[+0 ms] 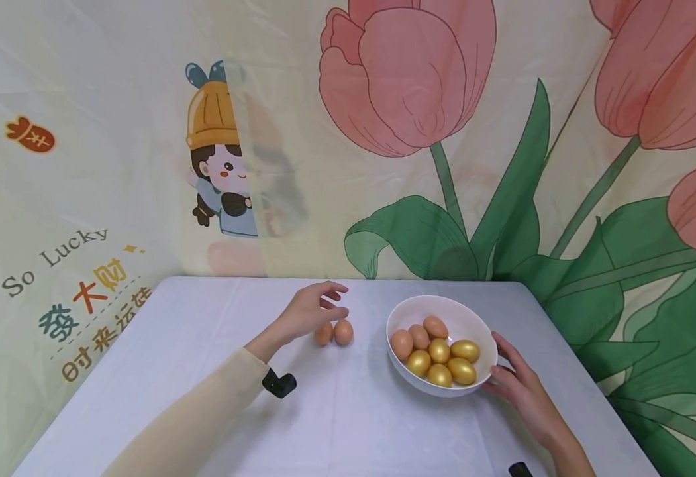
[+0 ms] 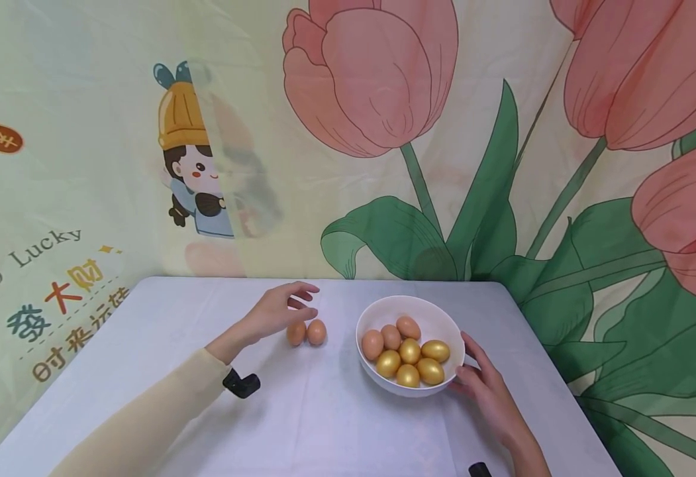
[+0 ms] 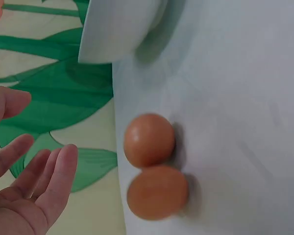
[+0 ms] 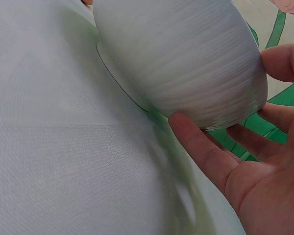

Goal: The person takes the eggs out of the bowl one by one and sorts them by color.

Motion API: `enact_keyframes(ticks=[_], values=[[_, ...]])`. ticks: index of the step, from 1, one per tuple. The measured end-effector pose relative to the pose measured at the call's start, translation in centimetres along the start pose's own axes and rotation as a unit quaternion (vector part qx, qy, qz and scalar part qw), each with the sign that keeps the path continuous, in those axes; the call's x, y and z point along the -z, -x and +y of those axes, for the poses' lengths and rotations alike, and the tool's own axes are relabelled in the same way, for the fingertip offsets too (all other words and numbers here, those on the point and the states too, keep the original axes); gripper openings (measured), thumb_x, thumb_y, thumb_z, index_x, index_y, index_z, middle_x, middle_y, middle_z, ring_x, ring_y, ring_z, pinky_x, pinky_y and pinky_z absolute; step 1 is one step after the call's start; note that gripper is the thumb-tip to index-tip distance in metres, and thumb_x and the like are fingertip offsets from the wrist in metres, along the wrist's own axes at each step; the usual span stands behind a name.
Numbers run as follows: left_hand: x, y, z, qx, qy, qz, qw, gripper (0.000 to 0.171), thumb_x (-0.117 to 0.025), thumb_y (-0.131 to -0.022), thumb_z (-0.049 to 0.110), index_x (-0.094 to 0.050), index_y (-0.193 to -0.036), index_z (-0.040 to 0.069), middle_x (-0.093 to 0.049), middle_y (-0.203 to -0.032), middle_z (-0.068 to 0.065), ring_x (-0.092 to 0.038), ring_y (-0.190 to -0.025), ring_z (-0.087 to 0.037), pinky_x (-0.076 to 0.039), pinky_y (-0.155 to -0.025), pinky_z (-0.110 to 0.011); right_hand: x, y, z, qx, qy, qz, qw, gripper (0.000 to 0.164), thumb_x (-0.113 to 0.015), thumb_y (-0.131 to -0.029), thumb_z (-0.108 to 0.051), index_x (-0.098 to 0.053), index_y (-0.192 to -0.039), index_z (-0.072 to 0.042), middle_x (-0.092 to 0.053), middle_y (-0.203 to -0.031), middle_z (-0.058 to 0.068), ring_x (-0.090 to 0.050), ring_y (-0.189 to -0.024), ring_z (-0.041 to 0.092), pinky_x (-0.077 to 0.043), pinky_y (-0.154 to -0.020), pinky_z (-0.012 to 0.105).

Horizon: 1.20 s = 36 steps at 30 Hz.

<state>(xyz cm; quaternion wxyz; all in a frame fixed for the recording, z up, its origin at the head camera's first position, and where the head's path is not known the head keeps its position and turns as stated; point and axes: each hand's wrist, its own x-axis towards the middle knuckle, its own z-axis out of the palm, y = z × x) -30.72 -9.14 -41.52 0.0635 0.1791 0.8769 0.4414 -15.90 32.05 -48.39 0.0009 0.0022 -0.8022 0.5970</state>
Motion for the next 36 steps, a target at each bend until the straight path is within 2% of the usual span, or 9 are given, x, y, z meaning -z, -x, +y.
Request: enact_keyframes(ticks=[8, 14, 18, 23, 30, 36], values=[[-2.0, -0.9, 3.3, -0.053, 0.021, -0.022, 0.9981, 0.048, -0.081, -0.094, 0.027, -0.067, -0.14, 0.023, -0.068, -0.127, 0.0, -0.069, -0.11, -0.019, -0.059, -0.093, -0.037, 0.0, 0.0, 0.0, -0.001, -0.002, 0.002, 1.0, 0.068, -0.048, -0.114, -0.033, -0.016, -0.172, -0.018, -0.017, -0.172, 0.023, -0.053, -0.128, 0.008, -0.061, -0.095, 0.034], [-4.3, -1.3, 5.6, -0.081, 0.035, -0.048, 0.9949, 0.05, -0.08, -0.095, 0.025, -0.065, -0.142, 0.02, -0.067, -0.13, -0.001, -0.07, -0.11, -0.018, -0.06, -0.091, -0.034, -0.1, -0.1, 0.0, -0.004, -0.005, 0.001, 1.0, 0.068, -0.048, -0.114, -0.034, -0.016, -0.172, -0.018, -0.018, -0.172, 0.023, -0.052, -0.133, 0.021, -0.062, -0.096, 0.036], [-6.0, -1.6, 6.8, -0.089, 0.037, -0.069, 0.993, 0.05, -0.081, -0.095, 0.026, -0.065, -0.142, 0.021, -0.067, -0.132, -0.004, -0.068, -0.111, -0.017, -0.059, -0.092, -0.032, -0.1, 0.0, 0.0, -0.003, -0.004, 0.001, 1.0, 0.068, -0.048, -0.114, -0.034, -0.016, -0.171, -0.018, -0.018, -0.171, 0.023, -0.054, -0.132, 0.022, -0.062, -0.095, 0.036], [-8.2, -2.4, 7.5, -0.086, 0.037, -0.086, 0.9919, 0.05, -0.081, -0.094, 0.025, -0.065, -0.142, 0.02, -0.066, -0.135, -0.007, -0.07, -0.107, -0.016, -0.059, -0.088, -0.027, 0.0, 0.0, -0.1, -0.004, -0.003, 0.001, 1.0, 0.068, -0.048, -0.114, -0.034, -0.016, -0.172, -0.018, -0.018, -0.171, 0.023, -0.055, -0.13, 0.019, -0.062, -0.094, 0.033], [-10.5, -3.4, 7.6, -0.073, 0.039, -0.093, 0.9922, 0.05, -0.081, -0.094, 0.017, -0.066, -0.142, 0.015, -0.063, -0.138, -0.012, -0.071, -0.103, -0.014, -0.061, -0.083, -0.025, -0.2, 0.0, 0.0, -0.011, 0.002, 0.003, 1.0, 0.07, -0.049, -0.114, -0.035, -0.014, -0.172, -0.018, -0.016, -0.172, 0.023, -0.044, -0.142, 0.039, -0.062, -0.095, 0.035], [-12.4, -4.4, 7.8, -0.073, 0.016, -0.087, 0.9934, 0.05, -0.083, -0.093, 0.018, -0.067, -0.14, 0.011, -0.063, -0.136, -0.016, -0.071, -0.097, -0.013, -0.059, -0.082, -0.022, -0.2, 0.1, -0.1, -0.006, 0.004, 0.002, 1.0, 0.069, -0.049, -0.114, -0.034, -0.014, -0.172, -0.018, -0.016, -0.173, 0.023, -0.046, -0.14, 0.035, -0.062, -0.095, 0.034]])
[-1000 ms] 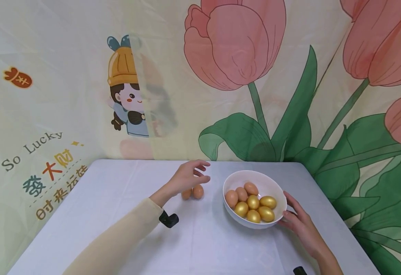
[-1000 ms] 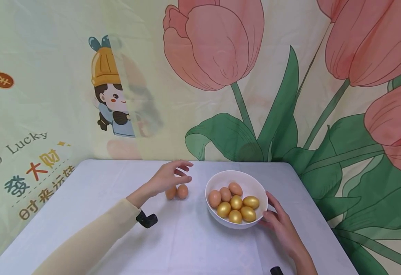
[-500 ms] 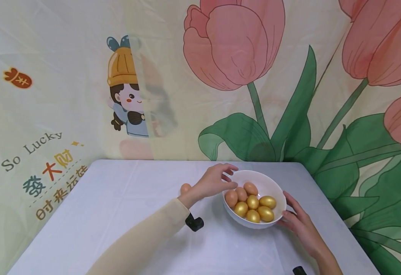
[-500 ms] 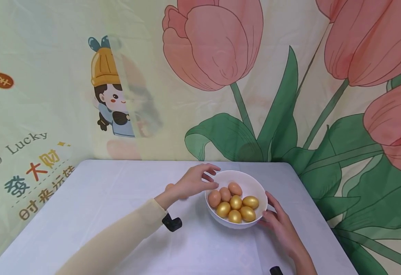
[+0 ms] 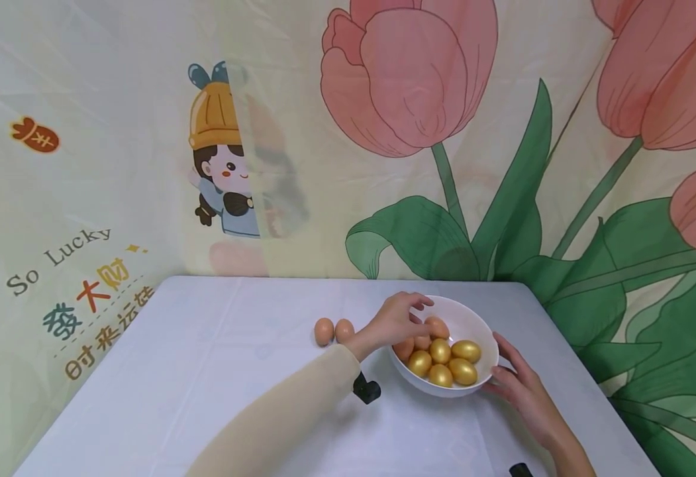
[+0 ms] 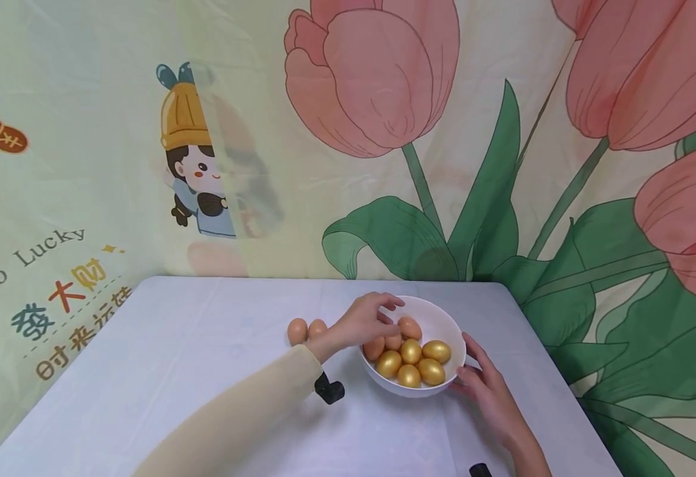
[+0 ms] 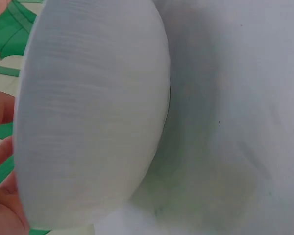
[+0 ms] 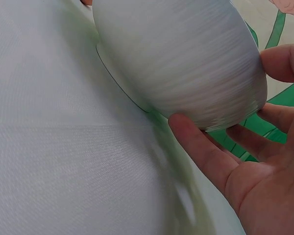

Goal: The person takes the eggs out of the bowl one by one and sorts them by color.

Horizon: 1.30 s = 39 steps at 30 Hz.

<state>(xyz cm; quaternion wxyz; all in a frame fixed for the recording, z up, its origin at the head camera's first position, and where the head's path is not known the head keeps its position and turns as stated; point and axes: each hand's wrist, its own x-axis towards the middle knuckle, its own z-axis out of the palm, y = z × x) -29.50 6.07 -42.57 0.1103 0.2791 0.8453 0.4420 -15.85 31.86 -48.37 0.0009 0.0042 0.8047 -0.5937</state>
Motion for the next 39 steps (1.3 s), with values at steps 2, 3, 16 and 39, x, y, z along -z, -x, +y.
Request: enact_keyframes(ticks=[2, 3, 16, 39], values=[[-0.6, -0.5, -0.1, -0.001, -0.02, 0.001, 0.9998, 0.049, -0.083, -0.094, 0.022, -0.068, -0.139, 0.012, -0.063, -0.134, -0.014, -0.069, -0.095, -0.01, -0.058, -0.082, -0.019, 0.0, 0.0, 0.0, 0.001, 0.002, -0.001, 1.0, 0.069, -0.048, -0.114, -0.034, -0.014, -0.172, -0.019, -0.016, -0.173, 0.023, -0.047, -0.14, 0.034, -0.062, -0.095, 0.034], [-0.8, -0.7, -0.1, -0.001, -0.029, 0.002, 0.9996, 0.048, -0.083, -0.094, 0.022, -0.068, -0.138, 0.012, -0.064, -0.132, -0.013, -0.068, -0.093, -0.009, -0.057, -0.082, -0.019, 0.0, 0.0, 0.0, 0.001, 0.003, -0.002, 1.0, 0.069, -0.048, -0.114, -0.034, -0.014, -0.172, -0.019, -0.016, -0.173, 0.023, -0.047, -0.14, 0.034, -0.062, -0.094, 0.034], [-3.4, -2.5, -0.3, 0.001, -0.116, 0.014, 0.9932, 0.042, -0.085, -0.092, 0.034, -0.073, -0.13, 0.021, -0.07, -0.121, 0.004, -0.058, -0.099, -0.006, -0.05, -0.088, -0.022, 0.1, 0.0, 0.3, 0.0, -0.006, -0.01, 1.0, 0.068, -0.048, -0.114, -0.034, -0.014, -0.172, -0.018, -0.016, -0.172, 0.023, -0.052, -0.135, 0.026, -0.062, -0.095, 0.034], [-6.1, -4.0, -0.7, -0.021, -0.127, 0.021, 0.9915, 0.037, -0.09, -0.086, 0.039, -0.077, -0.113, 0.018, -0.07, -0.097, 0.012, -0.056, -0.092, -0.002, -0.047, -0.088, -0.015, 0.4, 0.0, 0.2, 0.022, -0.016, -0.013, 1.0, 0.067, -0.048, -0.114, -0.027, -0.016, -0.171, -0.014, -0.02, -0.168, 0.024, -0.06, -0.116, -0.002, -0.062, -0.092, 0.03]])
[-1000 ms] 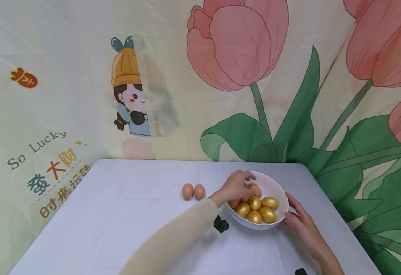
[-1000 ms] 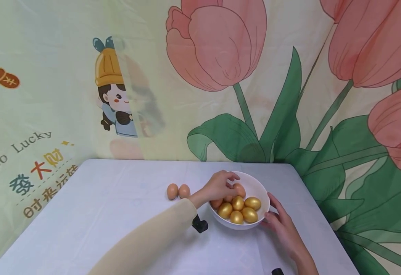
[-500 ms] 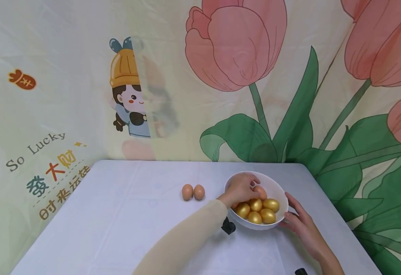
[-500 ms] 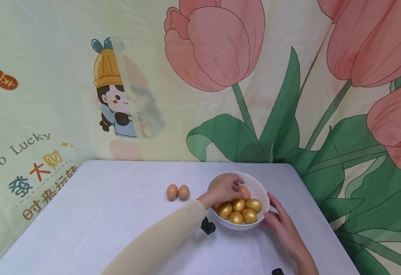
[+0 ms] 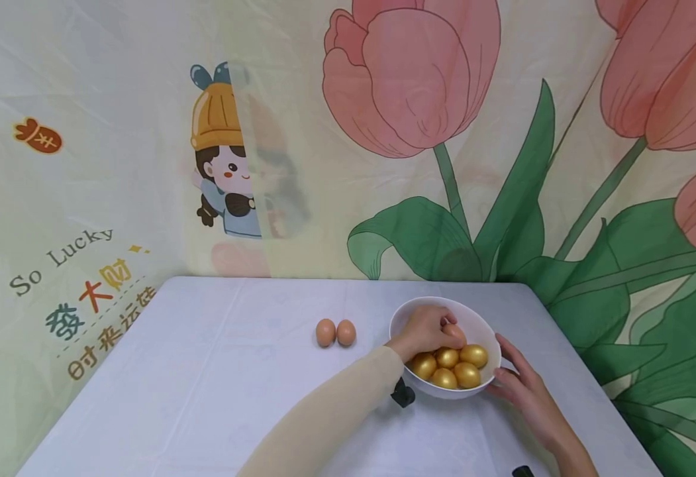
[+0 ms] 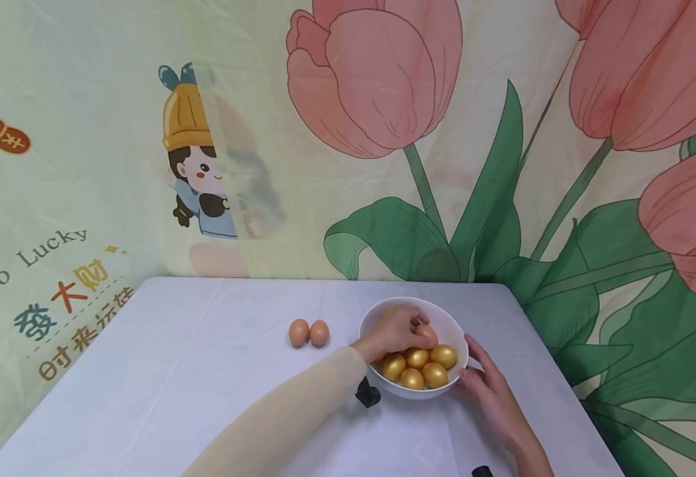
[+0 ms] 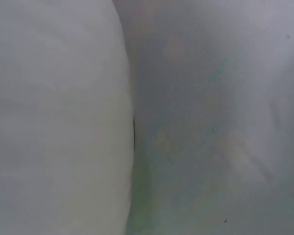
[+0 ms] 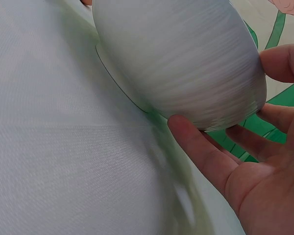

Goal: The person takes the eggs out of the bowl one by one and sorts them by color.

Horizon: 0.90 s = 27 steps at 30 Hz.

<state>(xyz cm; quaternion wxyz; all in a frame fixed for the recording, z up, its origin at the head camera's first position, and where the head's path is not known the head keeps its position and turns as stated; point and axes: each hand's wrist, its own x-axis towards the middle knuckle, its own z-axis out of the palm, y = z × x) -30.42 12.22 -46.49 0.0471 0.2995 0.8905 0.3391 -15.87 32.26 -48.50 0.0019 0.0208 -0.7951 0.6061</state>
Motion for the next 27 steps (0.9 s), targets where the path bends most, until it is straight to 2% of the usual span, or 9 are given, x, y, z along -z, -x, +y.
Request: enact_keyframes(ticks=[7, 15, 20, 27], values=[[-0.3, -0.3, 0.3, 0.01, 0.0, 0.007, 0.9999, 0.033, -0.09, -0.086, 0.038, -0.076, -0.109, 0.019, -0.067, -0.091, 0.013, -0.055, -0.089, -0.003, -0.048, -0.085, -0.015, 0.0, 0.1, 0.1, 0.012, -0.007, 0.0, 1.0, 0.065, -0.048, -0.114, -0.025, -0.017, -0.171, -0.013, -0.021, -0.167, 0.024, -0.06, -0.117, -0.003, -0.061, -0.092, 0.029], [-0.4, -0.5, 0.0, -0.013, 0.006, 0.019, 0.9997, 0.03, -0.09, -0.085, 0.033, -0.076, -0.108, 0.019, -0.069, -0.095, 0.013, -0.058, -0.092, -0.001, -0.048, -0.087, -0.013, 0.0, 0.2, -0.1, 0.011, -0.013, -0.003, 1.0, 0.066, -0.048, -0.115, -0.025, -0.016, -0.171, -0.012, -0.02, -0.168, 0.024, -0.06, -0.117, -0.003, -0.061, -0.092, 0.029], [0.0, -0.4, 0.1, -0.025, 0.011, 0.035, 0.999, 0.033, -0.09, -0.085, 0.031, -0.077, -0.113, 0.018, -0.071, -0.101, 0.011, -0.058, -0.098, -0.003, -0.047, -0.094, -0.014, -0.1, 0.2, -0.1, 0.013, -0.013, -0.002, 1.0, 0.066, -0.048, -0.115, -0.025, -0.016, -0.171, -0.012, -0.019, -0.169, 0.025, -0.06, -0.118, -0.004, -0.061, -0.092, 0.028], [0.8, -0.1, 0.0, -0.036, 0.039, 0.049, 0.9974, 0.038, -0.091, -0.085, 0.031, -0.076, -0.119, 0.021, -0.065, -0.102, 0.009, -0.057, -0.092, -0.001, -0.048, -0.086, -0.015, -0.1, 0.3, 0.0, 0.013, -0.011, -0.001, 1.0, 0.066, -0.048, -0.115, -0.025, -0.016, -0.171, -0.013, -0.019, -0.169, 0.025, -0.059, -0.119, -0.005, -0.061, -0.092, 0.029]])
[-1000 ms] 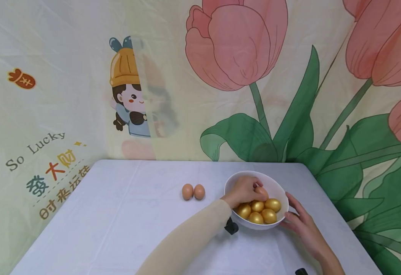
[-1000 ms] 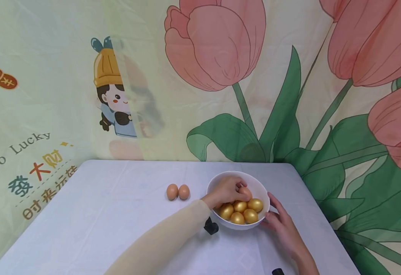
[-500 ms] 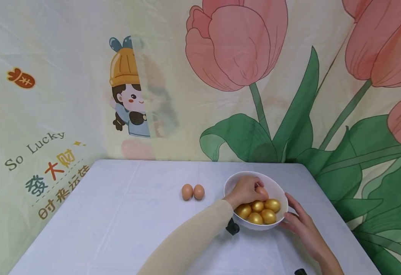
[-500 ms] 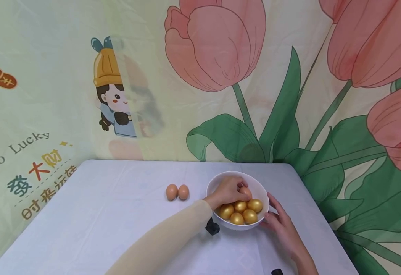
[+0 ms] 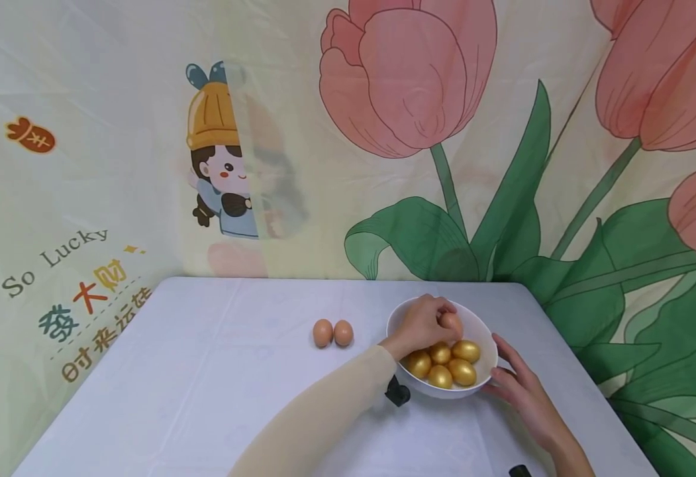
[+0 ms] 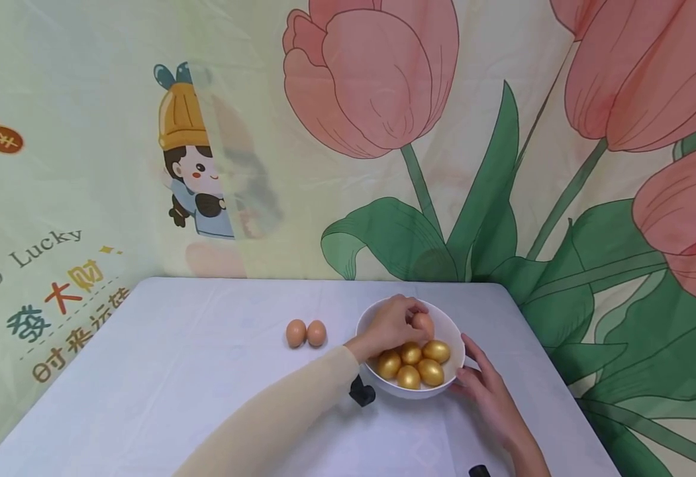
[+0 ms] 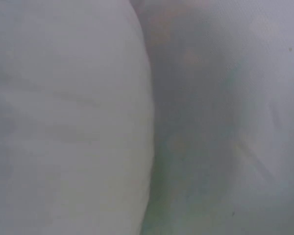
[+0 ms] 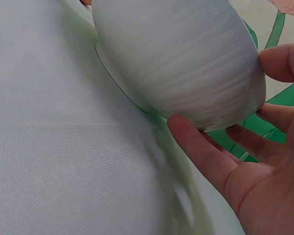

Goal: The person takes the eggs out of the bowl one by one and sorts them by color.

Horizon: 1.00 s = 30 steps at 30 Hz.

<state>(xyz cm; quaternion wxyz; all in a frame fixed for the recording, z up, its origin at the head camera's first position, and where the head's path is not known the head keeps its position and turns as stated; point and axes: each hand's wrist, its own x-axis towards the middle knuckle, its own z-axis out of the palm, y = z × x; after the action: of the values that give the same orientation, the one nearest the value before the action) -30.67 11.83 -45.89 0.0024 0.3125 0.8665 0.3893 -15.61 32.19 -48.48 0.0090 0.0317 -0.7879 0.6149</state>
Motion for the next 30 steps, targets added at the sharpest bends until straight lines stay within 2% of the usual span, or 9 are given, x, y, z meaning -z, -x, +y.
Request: enact_keyframes(ticks=[5, 12, 18, 22, 30], values=[[1.1, 0.5, -0.2, 0.017, 0.012, -0.004, 0.9998, 0.039, -0.09, -0.085, 0.033, -0.076, -0.12, 0.028, -0.063, -0.108, 0.013, -0.06, -0.095, -0.001, -0.05, -0.085, -0.018, -0.1, 0.0, 0.0, 0.004, 0.001, -0.001, 1.0, 0.066, -0.048, -0.115, -0.025, -0.015, -0.171, -0.012, -0.018, -0.17, 0.026, -0.058, -0.119, -0.007, -0.061, -0.093, 0.03], [3.5, 1.1, -0.2, 0.007, 0.065, -0.023, 0.9976, 0.04, -0.088, -0.088, 0.023, -0.075, -0.126, 0.018, -0.064, -0.117, 0.005, -0.064, -0.096, -0.005, -0.054, -0.084, -0.017, -0.1, -0.2, -0.1, -0.012, 0.009, 0.004, 1.0, 0.068, -0.049, -0.114, -0.029, -0.015, -0.171, -0.015, -0.017, -0.171, 0.025, -0.056, -0.119, -0.006, -0.061, -0.094, 0.03], [5.4, 2.1, -0.5, 0.024, 0.071, -0.033, 0.9966, 0.041, -0.085, -0.088, 0.018, -0.074, -0.128, 0.02, -0.063, -0.122, 0.005, -0.064, -0.102, -0.007, -0.055, -0.086, -0.019, -0.2, -0.1, -0.2, -0.013, 0.008, 0.007, 1.0, 0.068, -0.05, -0.114, -0.029, -0.016, -0.171, -0.014, -0.017, -0.171, 0.025, -0.057, -0.119, -0.004, -0.061, -0.094, 0.031], [6.6, 2.7, -0.8, 0.024, 0.089, -0.036, 0.995, 0.042, -0.086, -0.088, 0.018, -0.074, -0.128, 0.021, -0.063, -0.124, 0.005, -0.065, -0.102, -0.009, -0.057, -0.084, -0.019, -0.2, -0.1, -0.2, -0.004, 0.008, 0.006, 1.0, 0.068, -0.049, -0.114, -0.027, -0.016, -0.171, -0.013, -0.017, -0.171, 0.025, -0.057, -0.118, -0.006, -0.061, -0.094, 0.031], [10.7, 4.8, -1.1, 0.004, 0.102, -0.042, 0.9939, 0.045, -0.089, -0.087, 0.019, -0.073, -0.129, 0.017, -0.066, -0.125, 0.006, -0.066, -0.107, -0.015, -0.058, -0.088, -0.024, -0.1, 0.0, -0.3, -0.005, 0.008, 0.006, 1.0, 0.068, -0.049, -0.114, -0.027, -0.016, -0.171, -0.014, -0.018, -0.17, 0.024, -0.059, -0.117, -0.005, -0.061, -0.093, 0.03]])
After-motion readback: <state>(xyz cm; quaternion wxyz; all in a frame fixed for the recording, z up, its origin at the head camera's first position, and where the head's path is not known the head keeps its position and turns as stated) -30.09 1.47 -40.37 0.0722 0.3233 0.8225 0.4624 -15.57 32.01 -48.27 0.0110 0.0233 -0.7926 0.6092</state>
